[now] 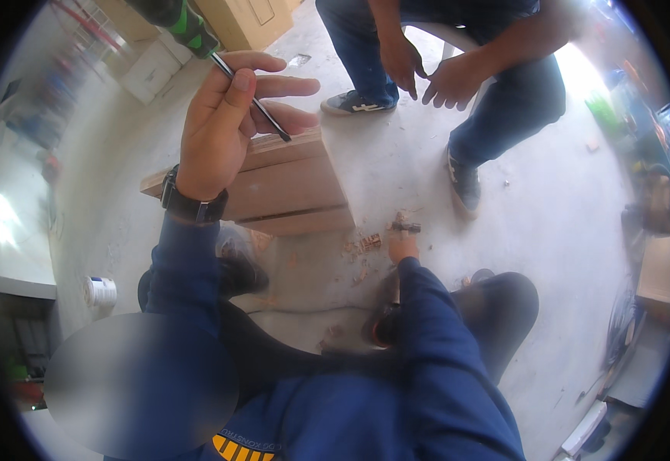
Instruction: The person sits on the floor and uses a screwdriver and hammer to assemble a wooden piece. They drive screws into the wood and occasionally tap the screwdriver with the hammer to secure the joints.
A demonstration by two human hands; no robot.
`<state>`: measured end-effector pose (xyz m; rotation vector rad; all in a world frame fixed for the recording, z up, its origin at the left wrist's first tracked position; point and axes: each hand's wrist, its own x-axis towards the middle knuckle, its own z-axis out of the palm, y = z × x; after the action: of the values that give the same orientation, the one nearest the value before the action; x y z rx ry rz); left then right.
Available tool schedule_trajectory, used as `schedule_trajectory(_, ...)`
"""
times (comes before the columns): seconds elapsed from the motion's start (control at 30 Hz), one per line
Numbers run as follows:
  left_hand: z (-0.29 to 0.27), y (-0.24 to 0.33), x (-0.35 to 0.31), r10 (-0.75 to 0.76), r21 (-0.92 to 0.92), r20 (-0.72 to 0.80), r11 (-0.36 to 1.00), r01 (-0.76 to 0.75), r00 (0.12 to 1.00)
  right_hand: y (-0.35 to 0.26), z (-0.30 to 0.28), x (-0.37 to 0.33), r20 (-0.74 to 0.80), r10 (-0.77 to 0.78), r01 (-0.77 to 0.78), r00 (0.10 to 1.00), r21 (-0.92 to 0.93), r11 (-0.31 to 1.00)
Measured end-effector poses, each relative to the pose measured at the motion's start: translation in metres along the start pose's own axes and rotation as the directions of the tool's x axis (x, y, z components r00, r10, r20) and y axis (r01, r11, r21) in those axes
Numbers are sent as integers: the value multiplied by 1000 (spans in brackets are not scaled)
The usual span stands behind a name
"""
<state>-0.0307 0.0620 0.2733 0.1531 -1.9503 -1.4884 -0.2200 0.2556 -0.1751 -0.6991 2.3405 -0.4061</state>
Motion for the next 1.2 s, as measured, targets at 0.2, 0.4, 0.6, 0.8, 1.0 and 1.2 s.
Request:
schedule_trajectory(0.2,-2,-2,3,15,-63,10,998,-14,1000,-11,-4,-31,21,245,-246,969,17,969)
schedule_trajectory(0.4,-1,-3,4,23,-4,60,1000,-23,998,-14,5,-35,-32,353,-355,935,-65,933)
schedule_trajectory(0.6,0,-7,3,44,-29,56,999,-42,997,-3,16,-34,-49,274,-279,960,-173,945)
schedule_trajectory(0.8,0,-6,6,48,-34,41,998,-46,998,-6,-5,-27,125,204,-220,971,133,966)
schedule_trajectory(1.0,-1,-4,10,9,-12,55,1000,-9,998,-72,-108,-93,391,108,-377,914,721,582)
schedule_trajectory(1.2,-3,-7,9,76,6,79,997,-77,994,-142,-308,-252,-41,-430,371,902,584,722)
